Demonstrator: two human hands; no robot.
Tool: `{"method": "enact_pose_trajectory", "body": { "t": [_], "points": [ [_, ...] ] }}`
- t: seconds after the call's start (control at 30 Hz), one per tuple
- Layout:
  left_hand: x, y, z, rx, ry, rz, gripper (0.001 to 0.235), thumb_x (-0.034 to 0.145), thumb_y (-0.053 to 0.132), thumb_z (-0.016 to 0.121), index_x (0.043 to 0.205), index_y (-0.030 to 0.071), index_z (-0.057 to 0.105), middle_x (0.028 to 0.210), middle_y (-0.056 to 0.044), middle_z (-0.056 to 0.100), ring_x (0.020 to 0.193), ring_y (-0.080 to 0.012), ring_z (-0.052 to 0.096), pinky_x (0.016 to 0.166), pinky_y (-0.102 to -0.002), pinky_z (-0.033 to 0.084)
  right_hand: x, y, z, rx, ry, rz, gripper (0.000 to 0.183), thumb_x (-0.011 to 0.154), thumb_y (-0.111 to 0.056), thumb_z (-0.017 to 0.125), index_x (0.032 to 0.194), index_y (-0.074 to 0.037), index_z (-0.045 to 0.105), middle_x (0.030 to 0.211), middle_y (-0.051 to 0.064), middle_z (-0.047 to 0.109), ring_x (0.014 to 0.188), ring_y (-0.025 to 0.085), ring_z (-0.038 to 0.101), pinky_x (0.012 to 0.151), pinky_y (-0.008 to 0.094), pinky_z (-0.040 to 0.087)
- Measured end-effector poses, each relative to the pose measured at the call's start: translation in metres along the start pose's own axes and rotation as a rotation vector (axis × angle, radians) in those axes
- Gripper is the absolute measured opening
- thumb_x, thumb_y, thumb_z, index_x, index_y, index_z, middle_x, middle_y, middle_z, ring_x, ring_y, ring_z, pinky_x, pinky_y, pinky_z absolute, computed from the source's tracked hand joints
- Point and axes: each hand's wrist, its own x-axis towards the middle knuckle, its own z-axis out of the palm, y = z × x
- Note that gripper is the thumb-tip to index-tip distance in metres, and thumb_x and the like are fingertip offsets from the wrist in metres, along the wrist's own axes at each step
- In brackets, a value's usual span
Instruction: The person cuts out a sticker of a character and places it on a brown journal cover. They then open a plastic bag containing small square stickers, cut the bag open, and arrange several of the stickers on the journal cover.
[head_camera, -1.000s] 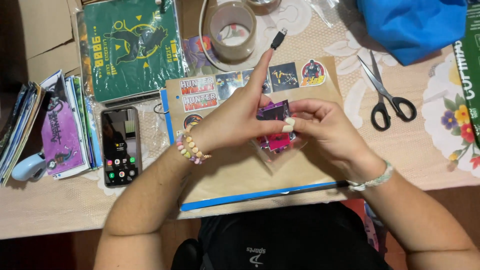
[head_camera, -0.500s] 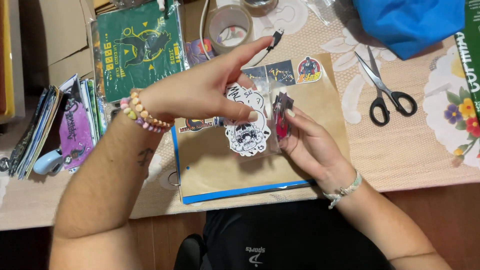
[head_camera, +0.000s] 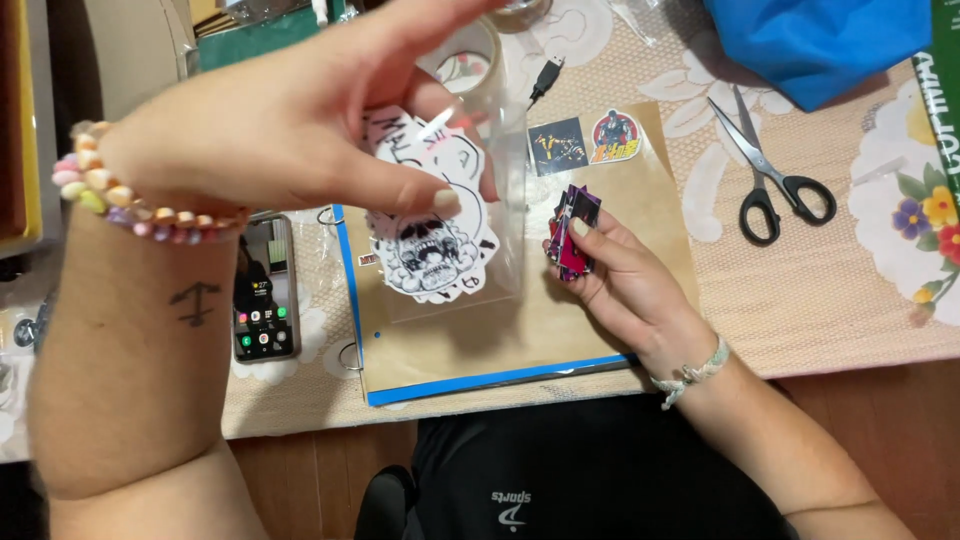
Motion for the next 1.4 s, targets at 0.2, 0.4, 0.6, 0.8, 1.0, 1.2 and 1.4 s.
{"method": "enact_pose_trajectory", "body": {
  "t": [0.2,0.4,0.6,0.8,1.0,1.2,1.4],
  "points": [
    [0.033,-0.018,0.006,-0.071,0.225,0.016,0.045,0.092,-0.002,0.068,0.122,0.001,0.035,0.108,-0.019,0.071,0.064,-0.0137,0.061,0.053,-0.022,0.053,-0.028,-0.018,-0.003,-0.434,0.063,-0.274,0.033,0.085,-0.008,0.074,0.115,-0.002,0.062,0.095,0.013,0.073,0.074,0.021,0.072,0.059,0.036,0.064],
    [0.179,-0.107,0.045,0.326,0.361,0.152,0.09,0.086,0.014,0.093,0.147,0.012,0.027,0.119,-0.004,0.053,0.111,-0.0124,0.062,0.077,-0.024,0.057,-0.059,-0.026,-0.017,-0.594,0.206,-0.343,0.021,0.085,-0.001,0.073,0.103,0.002,0.062,0.085,0.017,0.072,0.068,0.024,0.071,0.057,0.029,0.06],
    [0.318,-0.145,0.099,-0.282,0.159,0.07,0.077,0.082,-0.014,0.081,0.134,0.01,0.031,0.078,-0.002,0.048,0.058,-0.0132,0.065,0.045,-0.028,0.063,-0.076,-0.039,-0.04,-0.563,0.269,-0.402,0.029,0.083,-0.002,0.074,0.108,0.003,0.06,0.092,0.019,0.072,0.07,0.03,0.074,0.058,0.035,0.064],
    [0.38,-0.156,0.105,0.563,0.427,0.294,0.066,0.074,0.038,0.099,0.114,0.012,0.054,0.093,-0.009,0.062,0.073,-0.0215,0.061,0.065,-0.039,0.049,-0.078,-0.048,-0.049,-0.708,0.249,-0.391,0.026,0.085,-0.007,0.075,0.107,0.001,0.065,0.091,0.011,0.072,0.077,0.018,0.072,0.068,0.031,0.065],
    [0.225,-0.111,0.047,0.931,0.757,0.419,0.043,0.095,0.053,0.071,0.094,0.012,0.061,0.082,-0.009,0.068,0.07,-0.0348,0.061,0.055,-0.048,0.041,-0.064,-0.067,-0.025,-0.649,0.149,-0.362,0.034,0.093,-0.011,0.065,0.121,0.005,0.058,0.095,0.02,0.072,0.077,0.027,0.072,0.062,0.027,0.055],
    [0.076,-0.121,0.077,-0.117,0.418,-0.037,0.098,0.09,0.017,0.074,0.159,0.012,0.005,0.102,-0.009,0.078,0.085,-0.0149,0.078,0.077,-0.026,0.065,-0.026,-0.068,0.017,-0.614,0.052,-0.268,0.037,0.088,-0.002,0.068,0.121,-0.001,0.054,0.102,0.013,0.068,0.078,0.018,0.068,0.068,0.031,0.061],
    [0.032,-0.186,0.131,-0.594,0.508,-0.117,0.108,0.08,-0.002,0.082,0.161,0.019,0.013,0.113,-0.018,0.072,0.091,-0.0239,0.075,0.078,-0.034,0.067,0.013,-0.029,0.037,-1.038,-0.106,-0.222,0.041,0.078,0.003,0.079,0.117,0.002,0.067,0.091,0.011,0.073,0.076,0.017,0.07,0.066,0.03,0.063]
  ]
}}
